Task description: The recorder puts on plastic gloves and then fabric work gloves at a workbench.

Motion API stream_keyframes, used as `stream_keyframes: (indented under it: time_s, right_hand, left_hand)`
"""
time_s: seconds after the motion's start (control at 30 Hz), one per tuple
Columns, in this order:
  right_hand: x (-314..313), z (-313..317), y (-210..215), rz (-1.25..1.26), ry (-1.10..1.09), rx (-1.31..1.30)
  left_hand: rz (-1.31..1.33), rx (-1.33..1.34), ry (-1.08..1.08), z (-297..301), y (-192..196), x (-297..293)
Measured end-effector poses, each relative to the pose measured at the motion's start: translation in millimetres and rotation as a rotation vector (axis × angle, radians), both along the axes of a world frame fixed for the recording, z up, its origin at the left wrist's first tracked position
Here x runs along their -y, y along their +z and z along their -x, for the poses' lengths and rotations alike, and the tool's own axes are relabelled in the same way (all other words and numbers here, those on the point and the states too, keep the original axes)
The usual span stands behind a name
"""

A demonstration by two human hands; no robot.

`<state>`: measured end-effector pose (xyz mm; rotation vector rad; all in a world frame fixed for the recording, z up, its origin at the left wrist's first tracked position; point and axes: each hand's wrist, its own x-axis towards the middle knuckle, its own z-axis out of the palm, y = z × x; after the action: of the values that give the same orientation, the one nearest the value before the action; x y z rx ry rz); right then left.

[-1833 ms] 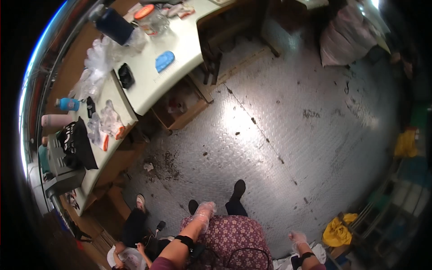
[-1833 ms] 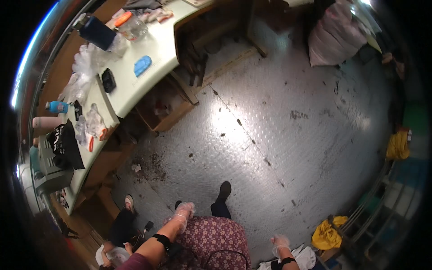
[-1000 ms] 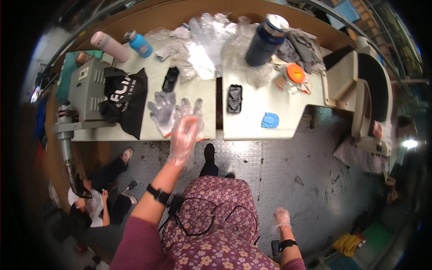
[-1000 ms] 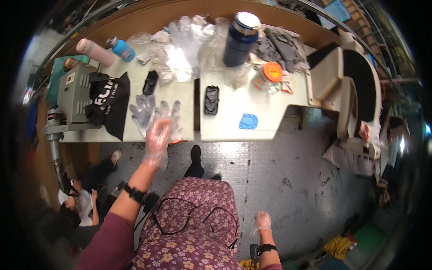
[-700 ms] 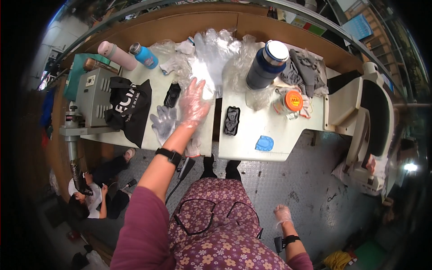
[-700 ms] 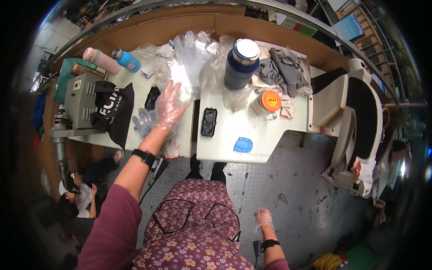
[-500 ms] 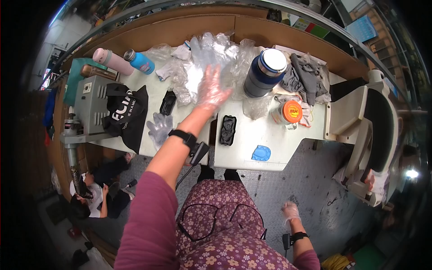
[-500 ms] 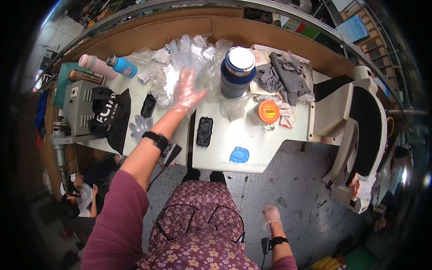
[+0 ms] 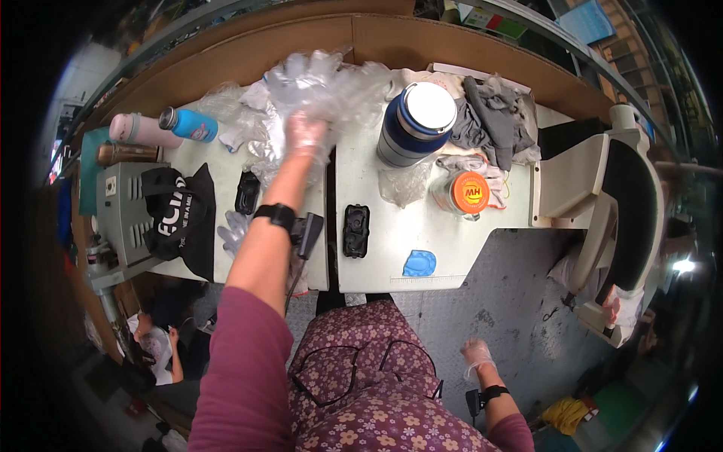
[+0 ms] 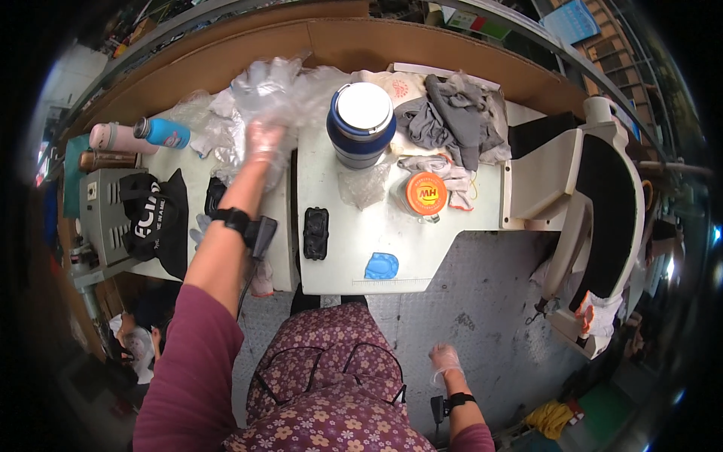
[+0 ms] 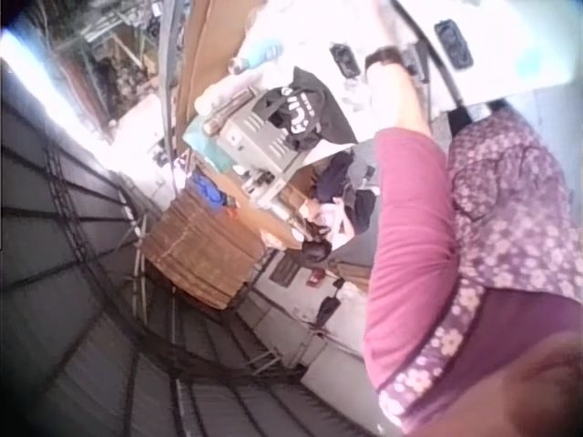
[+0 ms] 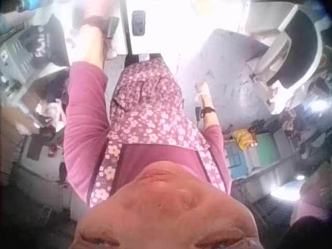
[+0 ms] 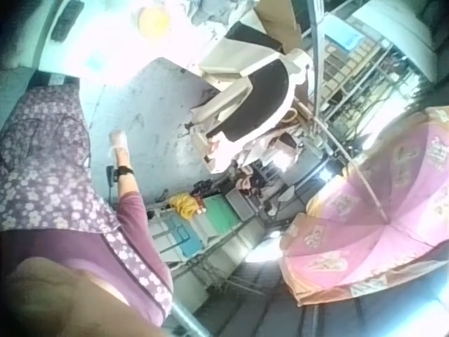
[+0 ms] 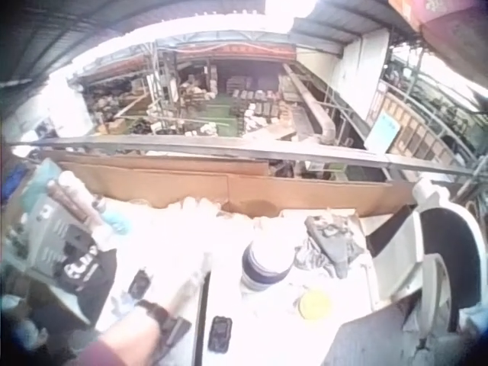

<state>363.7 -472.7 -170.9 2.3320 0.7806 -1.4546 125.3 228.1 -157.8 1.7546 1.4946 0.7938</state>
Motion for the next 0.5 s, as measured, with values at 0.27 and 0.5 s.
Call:
stream_keyframes:
  time_s: [0.27,0.5]
  right_hand:
    - [-20,25,3,0.005,-0.022,-0.109]
    - [-60,47,28,0.074,-0.142,-0.038]
  left_hand:
    - [0.179,0.089,0.176,87,124,-80]
    - [-0.078,-0.311,0.126,85,112,-98]
